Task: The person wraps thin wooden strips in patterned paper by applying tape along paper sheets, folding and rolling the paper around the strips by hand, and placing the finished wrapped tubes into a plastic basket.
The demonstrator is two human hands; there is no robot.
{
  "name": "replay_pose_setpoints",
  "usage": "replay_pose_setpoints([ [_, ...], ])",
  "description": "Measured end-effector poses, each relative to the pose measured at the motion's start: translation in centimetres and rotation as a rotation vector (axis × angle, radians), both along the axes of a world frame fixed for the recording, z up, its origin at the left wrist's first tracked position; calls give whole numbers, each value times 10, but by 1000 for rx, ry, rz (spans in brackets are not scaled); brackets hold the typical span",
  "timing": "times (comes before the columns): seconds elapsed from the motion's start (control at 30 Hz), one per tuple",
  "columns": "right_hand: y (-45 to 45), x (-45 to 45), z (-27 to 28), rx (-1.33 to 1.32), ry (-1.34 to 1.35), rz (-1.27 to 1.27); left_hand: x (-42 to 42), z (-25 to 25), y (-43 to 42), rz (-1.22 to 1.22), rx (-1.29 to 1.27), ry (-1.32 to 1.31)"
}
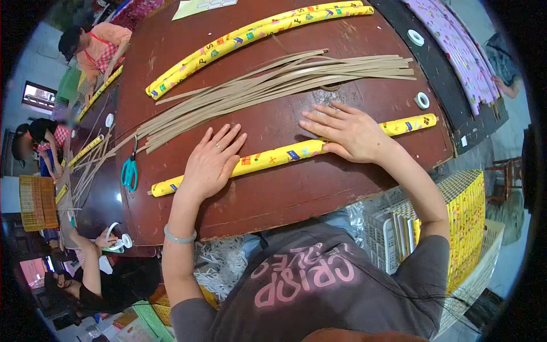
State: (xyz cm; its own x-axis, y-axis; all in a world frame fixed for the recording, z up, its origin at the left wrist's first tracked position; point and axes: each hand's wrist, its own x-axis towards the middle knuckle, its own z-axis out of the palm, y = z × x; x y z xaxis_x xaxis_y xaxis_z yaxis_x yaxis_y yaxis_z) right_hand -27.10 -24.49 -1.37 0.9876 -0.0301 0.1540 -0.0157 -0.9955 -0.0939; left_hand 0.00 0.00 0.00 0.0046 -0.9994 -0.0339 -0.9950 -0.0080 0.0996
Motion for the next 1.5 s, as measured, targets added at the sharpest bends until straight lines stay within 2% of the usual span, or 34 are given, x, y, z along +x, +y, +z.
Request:
replay_pose_setpoints([
  [0.07,-2,6,-4,-28,-16,140,3,-1,-4,0,-9,37],
  [0.37,20,20,-7,-58,-63,289,-4,5,-11,-3,16,117],
  [0.43,19,25,-5,-170,-45,323,0,2,-12,-35,-20,70],
  [0.57,17,26,-2,-112,-25,336,-14,2,-13,-120,-3,-74],
  [0.7,16,28,-3,-37,-40,329,-43,-6,-21,-150,-137,-90],
  [0.87,17,28,2,56,12,258,-75,-14,-26,-124,-118,-151],
  [0.93,19,26,7,50,-3,254,-86,-14,-22,-82,-127,-18],
  [1.1,19,26,8,64,-33,250,-102,-21,-4,-111,-55,-16],
  [1.2,18,27,8,79,-25,260,-105,-22,4,-296,-15,285],
  [1.3,18,27,8,89,-14,273,-96,-11,2,-222,-139,116],
  [1.43,19,28,10,100,17,264,-72,-13,-1,103,-242,37],
  [1.5,19,28,11,110,45,243,-67,-16,7,129,-207,-32],
])
